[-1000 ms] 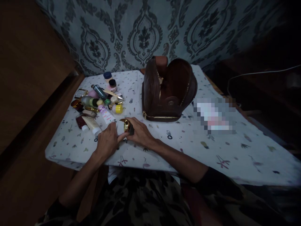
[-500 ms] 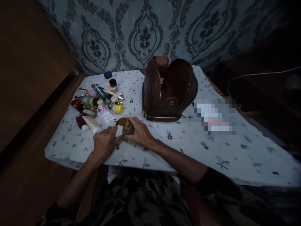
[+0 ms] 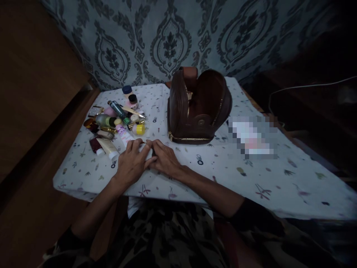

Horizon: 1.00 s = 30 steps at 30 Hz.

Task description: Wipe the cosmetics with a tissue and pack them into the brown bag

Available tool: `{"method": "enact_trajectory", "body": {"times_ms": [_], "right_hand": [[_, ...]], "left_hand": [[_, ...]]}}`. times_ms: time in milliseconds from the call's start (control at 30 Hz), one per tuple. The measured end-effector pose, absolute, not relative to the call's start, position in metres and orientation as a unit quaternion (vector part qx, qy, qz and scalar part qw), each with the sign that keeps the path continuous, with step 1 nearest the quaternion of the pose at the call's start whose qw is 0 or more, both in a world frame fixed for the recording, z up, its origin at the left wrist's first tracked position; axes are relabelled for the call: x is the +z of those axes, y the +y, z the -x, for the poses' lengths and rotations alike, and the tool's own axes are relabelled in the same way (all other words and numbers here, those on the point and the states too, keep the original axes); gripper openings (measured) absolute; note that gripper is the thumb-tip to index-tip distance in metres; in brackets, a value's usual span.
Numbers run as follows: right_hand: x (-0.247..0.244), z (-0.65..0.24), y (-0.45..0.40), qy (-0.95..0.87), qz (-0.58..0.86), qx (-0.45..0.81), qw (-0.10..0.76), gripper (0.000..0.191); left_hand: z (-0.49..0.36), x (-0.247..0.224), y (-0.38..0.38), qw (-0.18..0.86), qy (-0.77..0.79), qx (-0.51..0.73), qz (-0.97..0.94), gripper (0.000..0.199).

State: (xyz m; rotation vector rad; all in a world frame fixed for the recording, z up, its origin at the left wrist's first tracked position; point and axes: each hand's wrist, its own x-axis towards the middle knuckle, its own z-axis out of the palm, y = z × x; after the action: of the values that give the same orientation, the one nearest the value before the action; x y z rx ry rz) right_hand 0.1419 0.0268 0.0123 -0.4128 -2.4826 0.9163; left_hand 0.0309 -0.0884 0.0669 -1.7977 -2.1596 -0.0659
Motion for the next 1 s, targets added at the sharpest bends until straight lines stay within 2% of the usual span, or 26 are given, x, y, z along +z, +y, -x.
{"method": "enact_trajectory", "body": {"times_ms": [200,333,500,733,900,1000], "right_hand": [[0.016,-0.141,0.022,-0.916,0.133,0.302,0.228,0.063],[0.012,-0.139,0.021,-0.918,0.117,0.292,0.242,0.057],[0.009,-0.137,0.019,-0.916,0.072,0.287,0.272,0.065],[0.005,-0.138,0.019,-0.907,-0.015,0.308,0.289,0.072],[0.008,-0.136,0.023,-0.881,0.052,0.378,0.279,0.068],[0.011,-0.135,0.024,-0.861,0.115,0.413,0.273,0.068]], "left_hand": [[-0.038,0.087,-0.08,0.055,-0.799,-0.018,0.599,0.029],[-0.035,0.098,-0.074,0.023,-0.811,-0.018,0.585,0.028],[-0.007,0.1,-0.064,-0.053,-0.8,-0.072,0.593,0.029],[0.036,0.071,-0.059,-0.253,-0.738,-0.275,0.562,0.045],[0.024,0.057,-0.066,-0.291,-0.766,-0.383,0.426,0.067],[0.008,0.056,-0.073,-0.293,-0.751,-0.419,0.419,0.07]]}}
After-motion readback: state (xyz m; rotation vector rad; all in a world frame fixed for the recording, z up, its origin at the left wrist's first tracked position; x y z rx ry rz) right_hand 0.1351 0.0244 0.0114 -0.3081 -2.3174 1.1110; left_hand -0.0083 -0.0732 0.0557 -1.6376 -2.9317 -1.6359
